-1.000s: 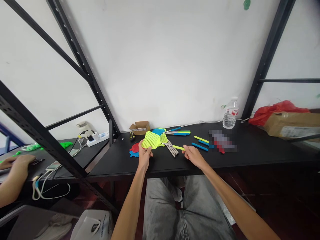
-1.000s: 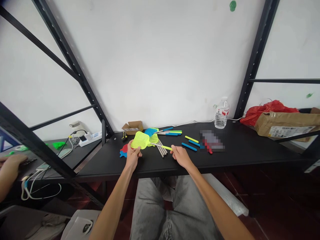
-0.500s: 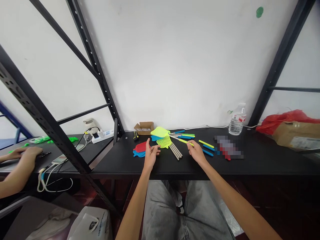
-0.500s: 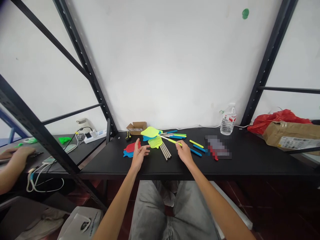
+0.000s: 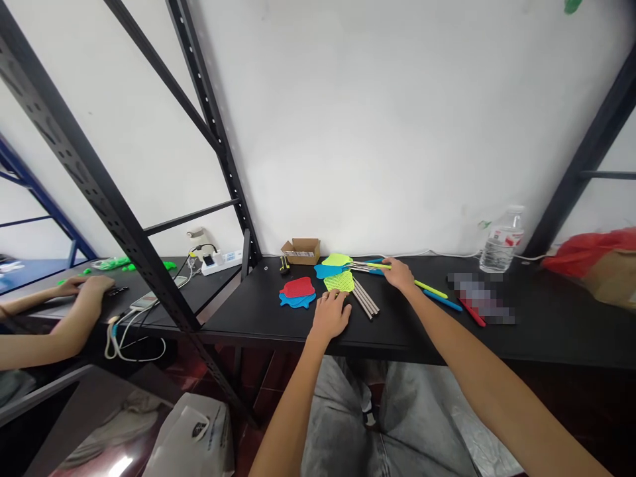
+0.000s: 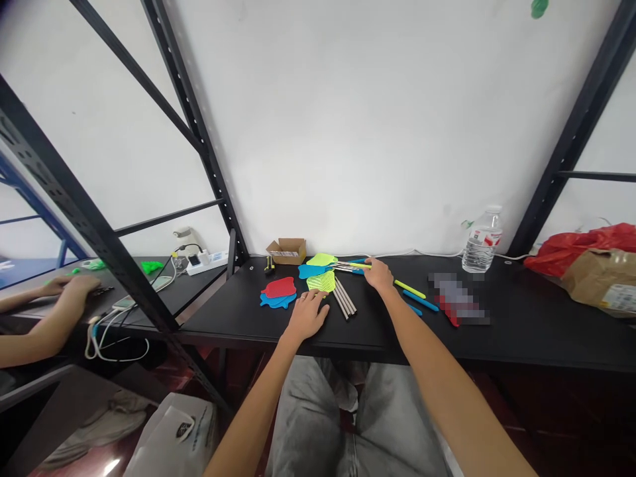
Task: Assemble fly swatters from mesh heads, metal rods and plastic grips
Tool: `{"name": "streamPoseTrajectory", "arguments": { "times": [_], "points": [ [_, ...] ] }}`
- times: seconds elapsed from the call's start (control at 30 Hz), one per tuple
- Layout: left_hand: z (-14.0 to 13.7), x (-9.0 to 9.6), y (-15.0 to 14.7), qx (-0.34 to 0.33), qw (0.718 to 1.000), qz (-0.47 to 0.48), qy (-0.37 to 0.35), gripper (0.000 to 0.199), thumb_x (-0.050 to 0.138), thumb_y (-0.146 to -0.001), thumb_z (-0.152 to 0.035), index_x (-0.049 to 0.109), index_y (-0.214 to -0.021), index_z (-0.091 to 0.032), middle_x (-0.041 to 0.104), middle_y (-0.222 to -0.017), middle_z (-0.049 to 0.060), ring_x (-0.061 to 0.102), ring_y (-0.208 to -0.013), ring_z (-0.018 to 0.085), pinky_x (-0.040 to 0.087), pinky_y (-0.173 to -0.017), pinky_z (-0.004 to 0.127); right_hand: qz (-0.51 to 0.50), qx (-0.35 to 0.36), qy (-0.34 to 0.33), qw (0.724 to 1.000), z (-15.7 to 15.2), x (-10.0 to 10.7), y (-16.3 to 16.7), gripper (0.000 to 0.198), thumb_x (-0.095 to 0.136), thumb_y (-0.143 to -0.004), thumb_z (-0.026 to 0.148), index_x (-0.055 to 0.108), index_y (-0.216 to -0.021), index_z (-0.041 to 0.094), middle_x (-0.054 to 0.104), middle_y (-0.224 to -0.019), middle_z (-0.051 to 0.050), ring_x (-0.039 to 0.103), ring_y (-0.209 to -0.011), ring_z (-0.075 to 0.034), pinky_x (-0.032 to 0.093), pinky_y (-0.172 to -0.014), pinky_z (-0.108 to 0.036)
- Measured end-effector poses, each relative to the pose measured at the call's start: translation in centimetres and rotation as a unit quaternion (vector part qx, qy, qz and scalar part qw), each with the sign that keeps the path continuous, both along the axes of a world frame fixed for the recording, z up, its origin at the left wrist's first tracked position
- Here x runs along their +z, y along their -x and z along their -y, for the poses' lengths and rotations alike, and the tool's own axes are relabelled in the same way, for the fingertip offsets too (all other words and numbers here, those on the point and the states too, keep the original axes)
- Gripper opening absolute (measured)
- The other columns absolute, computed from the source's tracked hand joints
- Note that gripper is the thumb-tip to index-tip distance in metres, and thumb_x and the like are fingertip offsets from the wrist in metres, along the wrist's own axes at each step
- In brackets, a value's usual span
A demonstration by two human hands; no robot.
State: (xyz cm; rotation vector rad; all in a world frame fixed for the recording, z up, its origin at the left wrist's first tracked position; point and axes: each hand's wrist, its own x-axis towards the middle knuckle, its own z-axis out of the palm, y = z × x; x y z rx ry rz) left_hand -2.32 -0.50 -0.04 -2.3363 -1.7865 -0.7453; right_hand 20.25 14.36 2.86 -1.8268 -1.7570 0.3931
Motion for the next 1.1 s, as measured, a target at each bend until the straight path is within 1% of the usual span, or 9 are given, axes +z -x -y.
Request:
{"name": "streamPoseTrajectory", "arguments": {
  "times": [0.17, 0.27, 0.33, 0.4, 0.47, 0.6, 0.77, 0.93, 1.1],
  "points": [
    [0.2, 0.1, -0.2, 0.027, 0.999, -0.013, -0.017, 0.03, 0.048, -0.092, -0.033, 0.061, -0.118, -0.026, 0.055, -0.112, 0.009, 0.048, -0.106, 0.026, 0.039, -0.088, 0.039, 0.05, 0.007, -0.04, 0.998, 0.1, -0.2, -0.9, 0.046, 0.053, -0.086, 0.026, 0.056, -0.132, 0.025, 0.062, -0.124, -0.012, 0.057, -0.112, -0.03, 0.046, -0.083, -0.035],
    [0.2, 0.0, -0.3, 0.041, 0.999, -0.012, -0.024, 0.03, 0.049, -0.091, -0.034, 0.063, -0.117, -0.026, 0.054, -0.109, 0.009, 0.048, -0.104, 0.027, 0.038, -0.087, 0.039, 0.083, 0.02, -0.077, 0.993, 1.3, -0.2, -1.0, 0.039, 0.05, -0.087, 0.026, 0.062, -0.124, 0.024, 0.063, -0.121, -0.012, 0.058, -0.11, -0.029, 0.046, -0.083, -0.035],
    [0.2, -0.1, -0.3, 0.049, 0.998, -0.013, -0.027, 0.03, 0.049, -0.091, -0.034, 0.063, -0.117, -0.026, 0.054, -0.107, 0.01, 0.048, -0.104, 0.028, 0.038, -0.087, 0.04, 0.09, 0.057, -0.086, 0.991, 2.7, -0.4, -0.6, 0.032, 0.049, -0.089, 0.03, 0.067, -0.114, 0.024, 0.067, -0.114, -0.01, 0.061, -0.104, -0.027, 0.046, -0.081, -0.034],
    [0.2, -0.1, -0.4, 0.056, 0.998, -0.015, -0.029, 0.031, 0.049, -0.091, -0.033, 0.063, -0.117, -0.025, 0.054, -0.107, 0.01, 0.048, -0.103, 0.028, 0.038, -0.088, 0.04, 0.092, 0.117, -0.072, 0.986, 4.5, -0.7, 0.2, 0.028, 0.05, -0.089, 0.036, 0.071, -0.102, 0.025, 0.07, -0.104, -0.008, 0.064, -0.096, -0.025, 0.045, -0.078, -0.032],
    [0.2, -0.1, -0.4, 0.062, 0.998, -0.016, -0.03, 0.031, 0.049, -0.091, -0.033, 0.064, -0.117, -0.025, 0.054, -0.106, 0.01, 0.049, -0.104, 0.028, 0.037, -0.088, 0.04, 0.094, 0.152, -0.068, 0.982, 6.2, -1.0, 1.1, 0.031, 0.051, -0.088, 0.046, 0.073, -0.096, 0.025, 0.072, -0.097, -0.008, 0.064, -0.092, -0.025, 0.045, -0.074, -0.032],
    [0.2, 0.0, -0.5, 0.073, 0.997, -0.02, -0.031, 0.029, 0.05, -0.09, -0.032, 0.065, -0.113, -0.024, 0.055, -0.105, 0.01, 0.05, -0.104, 0.027, 0.037, -0.089, 0.04, 0.1, 0.147, -0.057, 0.982, 8.3, -1.1, 2.5, 0.037, 0.057, -0.081, 0.057, 0.073, -0.091, 0.025, 0.072, -0.096, -0.008, 0.065, -0.089, -0.026, 0.045, -0.07, -0.032],
    [0.3, 0.2, -0.6, 0.08, 0.996, -0.025, -0.039, 0.024, 0.051, -0.089, -0.031, 0.065, -0.106, -0.023, 0.056, -0.103, 0.01, 0.05, -0.101, 0.027, 0.037, -0.087, 0.04, 0.109, 0.145, -0.001, 0.983, 8.5, -0.4, 3.2, 0.032, 0.063, -0.075, 0.053, 0.073, -0.086, 0.025, 0.072, -0.091, -0.01, 0.066, -0.086, -0.029, 0.044, -0.069, -0.035],
    [0.4, 0.4, -0.7, 0.083, 0.996, -0.02, -0.036, 0.02, 0.051, -0.089, -0.031, 0.065, -0.102, -0.023, 0.055, -0.103, 0.009, 0.049, -0.104, 0.027, 0.038, -0.085, 0.039, 0.113, 0.145, 0.034, 0.982, 8.3, 0.3, 3.7, 0.03, 0.064, -0.074, 0.049, 0.069, -0.065, 0.021, 0.07, -0.076, -0.013, 0.067, -0.08, -0.031, 0.045, -0.068, -0.037],
    [0.3, 0.4, -0.7, 0.085, 0.996, -0.013, -0.034, 0.02, 0.052, -0.088, -0.029, 0.065, -0.102, -0.024, 0.053, -0.103, 0.009, 0.049, -0.102, 0.026, 0.039, -0.084, 0.037, 0.12, 0.136, 0.065, 0.981, 7.6, 0.8, 3.9, 0.029, 0.069, -0.068, 0.048, 0.069, -0.074, 0.019, 0.071, -0.085, -0.015, 0.067, -0.086, -0.032, 0.047, -0.069, -0.038]
  ]
}}
